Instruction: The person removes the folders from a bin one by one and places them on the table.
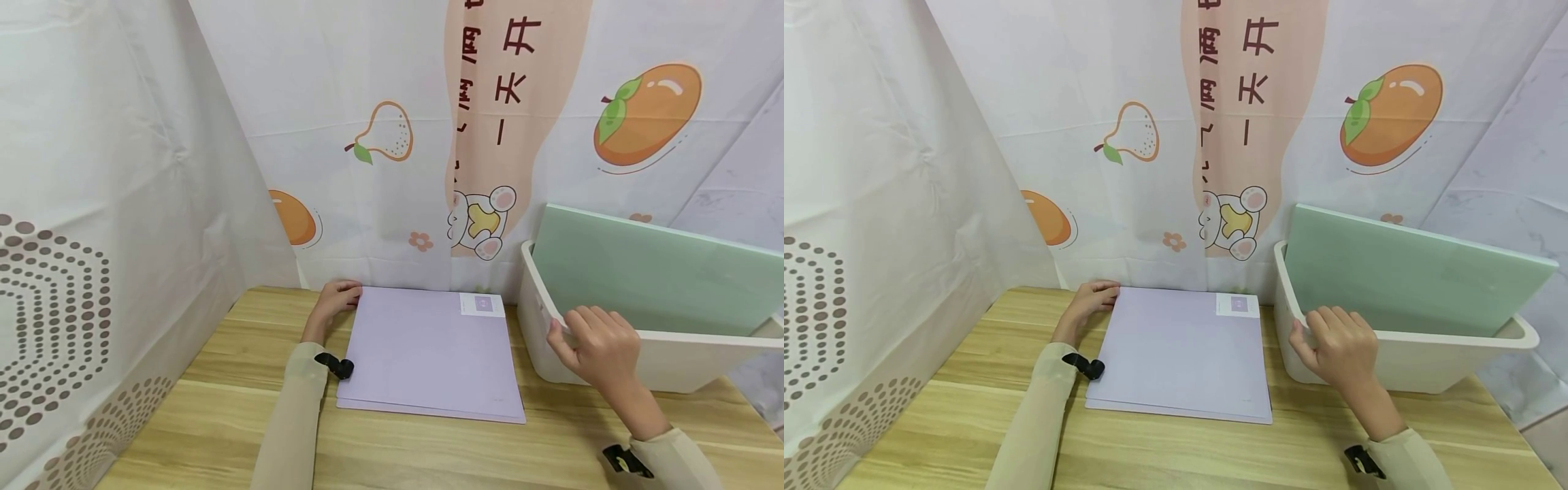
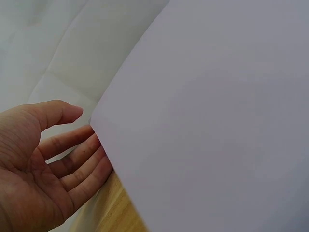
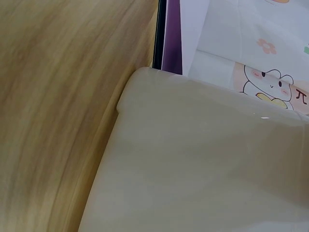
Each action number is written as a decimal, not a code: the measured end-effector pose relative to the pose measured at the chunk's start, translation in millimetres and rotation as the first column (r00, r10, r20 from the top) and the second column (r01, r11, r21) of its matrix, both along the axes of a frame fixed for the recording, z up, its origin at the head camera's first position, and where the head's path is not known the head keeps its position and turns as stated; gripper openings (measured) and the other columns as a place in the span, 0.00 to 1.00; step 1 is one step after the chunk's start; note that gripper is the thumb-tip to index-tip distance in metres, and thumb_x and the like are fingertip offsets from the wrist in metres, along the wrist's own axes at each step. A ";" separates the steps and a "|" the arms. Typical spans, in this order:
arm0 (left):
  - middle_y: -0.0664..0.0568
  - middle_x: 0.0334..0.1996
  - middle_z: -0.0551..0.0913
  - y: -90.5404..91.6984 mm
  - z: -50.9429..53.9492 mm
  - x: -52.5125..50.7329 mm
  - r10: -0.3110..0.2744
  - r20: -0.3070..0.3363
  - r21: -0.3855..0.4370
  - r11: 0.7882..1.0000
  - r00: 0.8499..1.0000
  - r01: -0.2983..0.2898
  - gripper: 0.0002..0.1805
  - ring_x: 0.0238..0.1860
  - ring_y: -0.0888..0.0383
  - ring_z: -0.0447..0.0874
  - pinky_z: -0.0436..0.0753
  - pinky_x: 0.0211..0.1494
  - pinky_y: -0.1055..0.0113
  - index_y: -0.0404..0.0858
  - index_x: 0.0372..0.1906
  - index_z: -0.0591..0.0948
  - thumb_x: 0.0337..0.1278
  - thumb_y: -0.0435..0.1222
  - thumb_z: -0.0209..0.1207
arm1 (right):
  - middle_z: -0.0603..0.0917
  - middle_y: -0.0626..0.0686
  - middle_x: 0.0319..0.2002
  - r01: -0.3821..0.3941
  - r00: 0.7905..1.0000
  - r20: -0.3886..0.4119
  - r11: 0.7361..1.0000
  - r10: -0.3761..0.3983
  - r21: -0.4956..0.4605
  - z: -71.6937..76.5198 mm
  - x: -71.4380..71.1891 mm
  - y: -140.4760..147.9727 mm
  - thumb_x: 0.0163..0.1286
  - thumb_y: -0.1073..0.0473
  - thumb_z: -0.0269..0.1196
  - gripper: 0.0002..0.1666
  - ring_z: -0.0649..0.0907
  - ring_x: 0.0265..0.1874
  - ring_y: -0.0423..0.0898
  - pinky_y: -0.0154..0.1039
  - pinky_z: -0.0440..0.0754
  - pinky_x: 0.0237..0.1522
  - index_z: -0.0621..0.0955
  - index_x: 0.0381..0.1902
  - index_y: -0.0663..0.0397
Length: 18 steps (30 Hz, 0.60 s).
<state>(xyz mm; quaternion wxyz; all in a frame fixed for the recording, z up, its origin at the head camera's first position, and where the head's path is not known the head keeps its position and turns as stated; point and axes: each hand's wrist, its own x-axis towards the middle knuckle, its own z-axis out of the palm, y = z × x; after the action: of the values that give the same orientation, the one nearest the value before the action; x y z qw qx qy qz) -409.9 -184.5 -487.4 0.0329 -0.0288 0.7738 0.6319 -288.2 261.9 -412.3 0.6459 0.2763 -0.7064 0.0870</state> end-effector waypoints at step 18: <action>0.40 0.50 0.85 0.4 -4.6 -4.3 0.033 -0.033 0.007 0.999 0.999 -0.033 0.19 0.41 0.57 0.85 0.87 0.48 0.65 0.30 0.60 0.82 0.70 0.37 0.61 | 0.60 0.48 0.09 -0.011 1.000 -0.024 1.000 0.011 -0.012 -0.4 -0.1 -0.4 0.62 0.53 0.52 0.24 0.55 0.10 0.42 0.38 0.45 0.15 0.64 0.09 0.57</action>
<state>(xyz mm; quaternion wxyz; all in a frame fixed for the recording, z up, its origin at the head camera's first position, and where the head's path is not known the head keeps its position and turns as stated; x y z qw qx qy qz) -414.2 -184.1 -492.0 0.0098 -0.0312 0.7717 0.6351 -288.3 261.4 -412.7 0.6553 0.2773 -0.6966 0.0914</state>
